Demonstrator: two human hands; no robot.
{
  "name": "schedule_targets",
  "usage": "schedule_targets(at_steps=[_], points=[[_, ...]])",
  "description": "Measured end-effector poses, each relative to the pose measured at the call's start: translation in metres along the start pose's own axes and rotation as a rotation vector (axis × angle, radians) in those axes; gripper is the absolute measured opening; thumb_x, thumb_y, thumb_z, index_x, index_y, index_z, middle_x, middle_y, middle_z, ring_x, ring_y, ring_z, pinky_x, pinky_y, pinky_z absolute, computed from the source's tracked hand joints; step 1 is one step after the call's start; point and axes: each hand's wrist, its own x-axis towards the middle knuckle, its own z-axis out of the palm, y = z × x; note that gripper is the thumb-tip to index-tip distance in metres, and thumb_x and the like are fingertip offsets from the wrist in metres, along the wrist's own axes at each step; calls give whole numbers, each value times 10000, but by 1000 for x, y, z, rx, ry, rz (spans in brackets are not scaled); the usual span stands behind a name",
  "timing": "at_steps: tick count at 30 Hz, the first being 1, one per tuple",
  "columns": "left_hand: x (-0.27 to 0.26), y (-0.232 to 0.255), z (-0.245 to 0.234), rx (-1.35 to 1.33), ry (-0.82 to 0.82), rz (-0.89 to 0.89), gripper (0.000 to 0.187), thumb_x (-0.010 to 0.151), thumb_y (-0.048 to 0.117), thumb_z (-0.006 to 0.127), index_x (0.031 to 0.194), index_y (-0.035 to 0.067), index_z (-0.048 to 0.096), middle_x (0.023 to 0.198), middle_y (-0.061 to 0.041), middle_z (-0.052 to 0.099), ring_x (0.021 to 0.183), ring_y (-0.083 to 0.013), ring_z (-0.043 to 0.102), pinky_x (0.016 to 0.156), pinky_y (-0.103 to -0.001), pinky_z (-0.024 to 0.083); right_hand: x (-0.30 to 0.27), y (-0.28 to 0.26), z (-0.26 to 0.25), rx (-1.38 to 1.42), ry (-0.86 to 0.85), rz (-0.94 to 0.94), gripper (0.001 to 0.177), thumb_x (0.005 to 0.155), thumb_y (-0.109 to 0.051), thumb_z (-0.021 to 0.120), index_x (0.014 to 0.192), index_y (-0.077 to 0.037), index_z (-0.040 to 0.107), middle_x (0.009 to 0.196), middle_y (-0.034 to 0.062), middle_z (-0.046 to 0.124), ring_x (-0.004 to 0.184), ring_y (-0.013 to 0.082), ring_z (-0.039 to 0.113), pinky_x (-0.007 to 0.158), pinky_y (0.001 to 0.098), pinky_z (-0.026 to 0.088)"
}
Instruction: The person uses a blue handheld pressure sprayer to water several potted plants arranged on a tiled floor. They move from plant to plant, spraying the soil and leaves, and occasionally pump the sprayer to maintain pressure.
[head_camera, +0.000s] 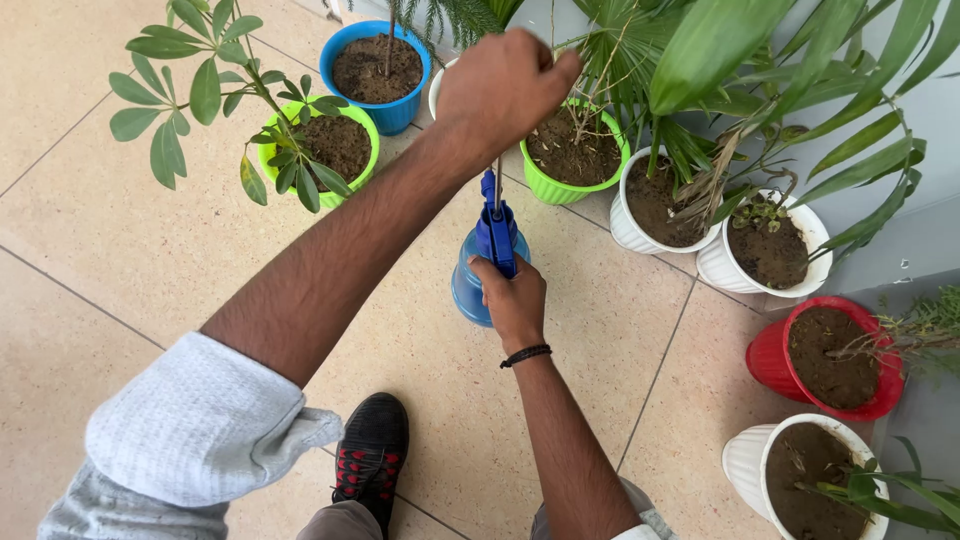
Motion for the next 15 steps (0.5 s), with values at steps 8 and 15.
schedule_targets(at_steps=[8,15], points=[[-38,-42,71,144,-167,41,581,938,567,529,871,30,742,801,-204,714,761,-357,725,714,-506,584,-2,10,1,-171,102,-270,361,825,-346,755,725,-5,687,618,39,665,577,131,574,594,324,496],[-28,-35,43,21,-227,65,440,886,472,569,860,90,786,799,-179,743,754,-330,764,750,-480,602,1,8,6,-71,49,-260,297,845,-292,754,726,-36,662,629,1,640,581,92,560,570,288,464]])
